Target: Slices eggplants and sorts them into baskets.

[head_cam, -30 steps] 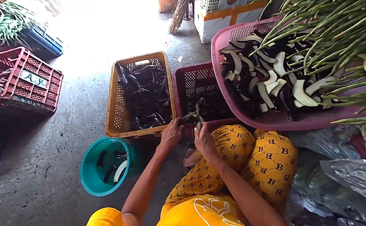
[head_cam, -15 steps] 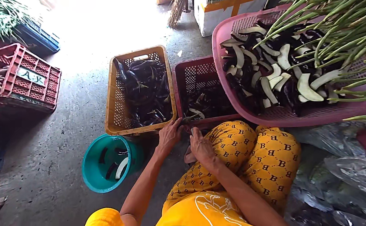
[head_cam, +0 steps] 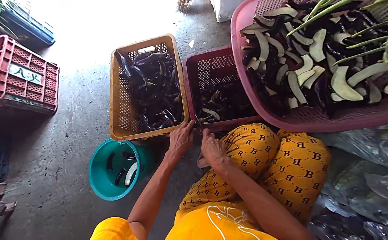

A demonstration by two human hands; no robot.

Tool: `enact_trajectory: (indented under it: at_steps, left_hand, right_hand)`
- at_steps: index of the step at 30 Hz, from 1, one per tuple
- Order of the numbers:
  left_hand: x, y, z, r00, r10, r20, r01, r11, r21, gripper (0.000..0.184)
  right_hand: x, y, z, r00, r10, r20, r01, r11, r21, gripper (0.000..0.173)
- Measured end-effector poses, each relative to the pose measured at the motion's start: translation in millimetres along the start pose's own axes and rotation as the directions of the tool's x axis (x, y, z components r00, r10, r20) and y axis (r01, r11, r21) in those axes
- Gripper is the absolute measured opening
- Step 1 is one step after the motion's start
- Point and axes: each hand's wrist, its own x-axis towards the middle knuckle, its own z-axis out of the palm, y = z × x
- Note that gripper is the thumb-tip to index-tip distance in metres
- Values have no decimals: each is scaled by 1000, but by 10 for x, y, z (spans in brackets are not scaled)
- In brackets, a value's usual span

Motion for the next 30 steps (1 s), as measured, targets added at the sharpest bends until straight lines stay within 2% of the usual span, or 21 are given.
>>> enact_trajectory:
  at_steps: [3, 7, 12, 14, 16, 17, 18, 20, 22, 23, 24, 26, 28, 30]
  left_hand:
    - [8, 16, 2, 1000, -12, -4, 12, 1000, 28, 38]
    - [3, 113, -6, 987, -150, 64, 151, 988, -12, 43]
    - [-54, 189, 110, 953, -268, -141, 247, 957, -152, 45]
    - [2, 195, 32, 931, -323, -173, 287, 936, -203, 45]
    - [109, 124, -85, 946, -284, -158, 222, 920, -324, 44]
    - [155, 59, -113, 961, -232, -153, 147, 892, -428, 42]
    - [187, -8, -125, 975, -173, -140, 69, 835, -546, 39]
    - [186, -103, -114, 994, -47, -102, -46, 657, -752, 35]
    - [160, -116, -134, 995, 51, -84, -99, 556, -825, 35]
    - [146, -108, -144, 995, 82, -63, -98, 535, -839, 35]
    - [139, -91, -152, 994, 101, -38, -85, 518, -851, 35]
    - [119, -56, -174, 995, 99, 15, -31, 439, -898, 34]
    - [75, -71, -196, 995, 86, 53, 29, 258, -966, 50]
    - [30, -81, -197, 998, 63, 17, 16, 24, -1000, 76]
  right_hand:
    - [177, 10, 14, 1000, -20, 6, 20, 999, 34, 45]
    - [201, 92, 79, 999, -30, -12, 31, 995, 97, 47]
    - [191, 143, -61, 996, -89, -11, 89, 996, 4, 52]
    - [193, 160, -56, 994, -108, -13, 108, 994, -25, 52]
    - [205, 210, -145, 993, -115, -29, 116, 992, 53, 50]
    - [226, 247, -221, 993, -106, -57, 114, 979, 170, 49]
    - [263, 296, -292, 990, -90, -112, 122, 937, 329, 50]
    - [387, 404, -340, 970, -50, -238, 198, 734, 650, 48]
    - [425, 444, -345, 966, -69, -250, 256, 388, 885, 40]
    - [422, 451, -339, 967, -110, -229, 250, 247, 936, 37]
    - [421, 456, -331, 961, -163, -222, 251, 181, 951, 35]
    - [429, 437, -321, 951, -199, -237, 270, 159, 950, 29]
    - [427, 413, -336, 965, -129, -229, 242, 100, 965, 23]
    - [437, 407, -357, 986, -38, -164, 162, -43, 986, 22]
